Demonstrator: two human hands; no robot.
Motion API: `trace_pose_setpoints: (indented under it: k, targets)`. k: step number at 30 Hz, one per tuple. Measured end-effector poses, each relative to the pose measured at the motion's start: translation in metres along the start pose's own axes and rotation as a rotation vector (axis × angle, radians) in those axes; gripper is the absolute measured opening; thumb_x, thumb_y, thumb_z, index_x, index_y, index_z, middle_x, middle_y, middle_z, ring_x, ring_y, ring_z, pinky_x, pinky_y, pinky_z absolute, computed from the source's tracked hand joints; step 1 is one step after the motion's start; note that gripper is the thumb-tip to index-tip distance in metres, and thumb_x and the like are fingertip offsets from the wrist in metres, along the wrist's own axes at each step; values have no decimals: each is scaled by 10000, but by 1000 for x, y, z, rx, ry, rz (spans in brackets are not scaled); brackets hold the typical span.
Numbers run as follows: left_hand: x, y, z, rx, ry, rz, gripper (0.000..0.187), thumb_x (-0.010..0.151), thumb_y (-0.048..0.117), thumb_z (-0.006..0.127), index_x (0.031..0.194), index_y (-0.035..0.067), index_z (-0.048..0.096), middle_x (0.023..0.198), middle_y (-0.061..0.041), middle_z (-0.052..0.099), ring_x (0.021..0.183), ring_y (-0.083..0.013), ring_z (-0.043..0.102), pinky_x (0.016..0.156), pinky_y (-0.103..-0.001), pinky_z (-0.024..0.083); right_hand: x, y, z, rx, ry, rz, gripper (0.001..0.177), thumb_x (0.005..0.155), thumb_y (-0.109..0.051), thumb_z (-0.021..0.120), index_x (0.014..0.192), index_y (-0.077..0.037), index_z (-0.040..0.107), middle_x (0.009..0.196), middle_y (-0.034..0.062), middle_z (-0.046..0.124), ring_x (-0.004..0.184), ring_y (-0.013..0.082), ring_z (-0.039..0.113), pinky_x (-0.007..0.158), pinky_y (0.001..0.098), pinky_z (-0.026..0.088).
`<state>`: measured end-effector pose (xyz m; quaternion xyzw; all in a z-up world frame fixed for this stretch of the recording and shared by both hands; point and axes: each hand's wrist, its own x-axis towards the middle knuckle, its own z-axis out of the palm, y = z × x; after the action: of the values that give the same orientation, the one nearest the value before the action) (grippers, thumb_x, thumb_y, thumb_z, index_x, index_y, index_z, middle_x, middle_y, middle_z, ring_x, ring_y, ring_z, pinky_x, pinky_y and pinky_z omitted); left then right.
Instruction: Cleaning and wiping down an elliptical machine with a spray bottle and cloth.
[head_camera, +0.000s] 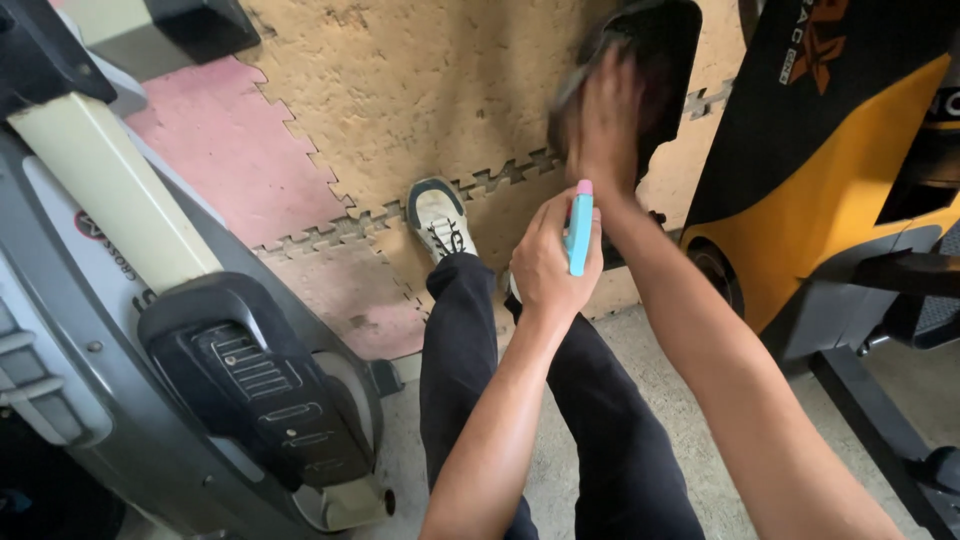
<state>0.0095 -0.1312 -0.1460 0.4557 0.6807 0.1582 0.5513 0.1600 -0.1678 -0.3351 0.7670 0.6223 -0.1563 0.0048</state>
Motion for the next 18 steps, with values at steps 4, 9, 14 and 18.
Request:
trace_pose_setpoints:
  k: [4,9,14,18]
  targets:
    - [-5,5,-4,-29,36,83,265,967,244,676,1202,123,700,1126,-92,749,961,-313,755,807,-393,611,-37,5,-16,0,-366,-178,709,1063,-178,544,1673,-3,229,1749,149,81,1611,384,108,1287,593,169]
    - [-15,-8,9,34,11,15,237,986,272,676,1172,126,698,1111,-95,752,949,-327,750,804,-411,605,12,-7,-23,-17,-126,-118,585,1195,-194,517,1680,2,255,1783,111,56,1643,379,112,1342,551,191]
    - [-19,-12,8,52,18,65,261,971,272,675,1179,115,698,1119,-111,748,968,-349,743,811,-430,598,-42,-12,-11,41,-102,-23,633,1185,-208,532,1725,-59,237,1798,77,50,1638,353,102,1369,532,203]
    - [-27,-14,9,62,32,39,246,984,276,675,1162,107,697,1102,-110,751,959,-344,750,807,-427,603,-140,7,5,-62,-465,4,725,1056,-328,507,1650,-19,228,1725,178,76,1577,436,109,1260,576,163]
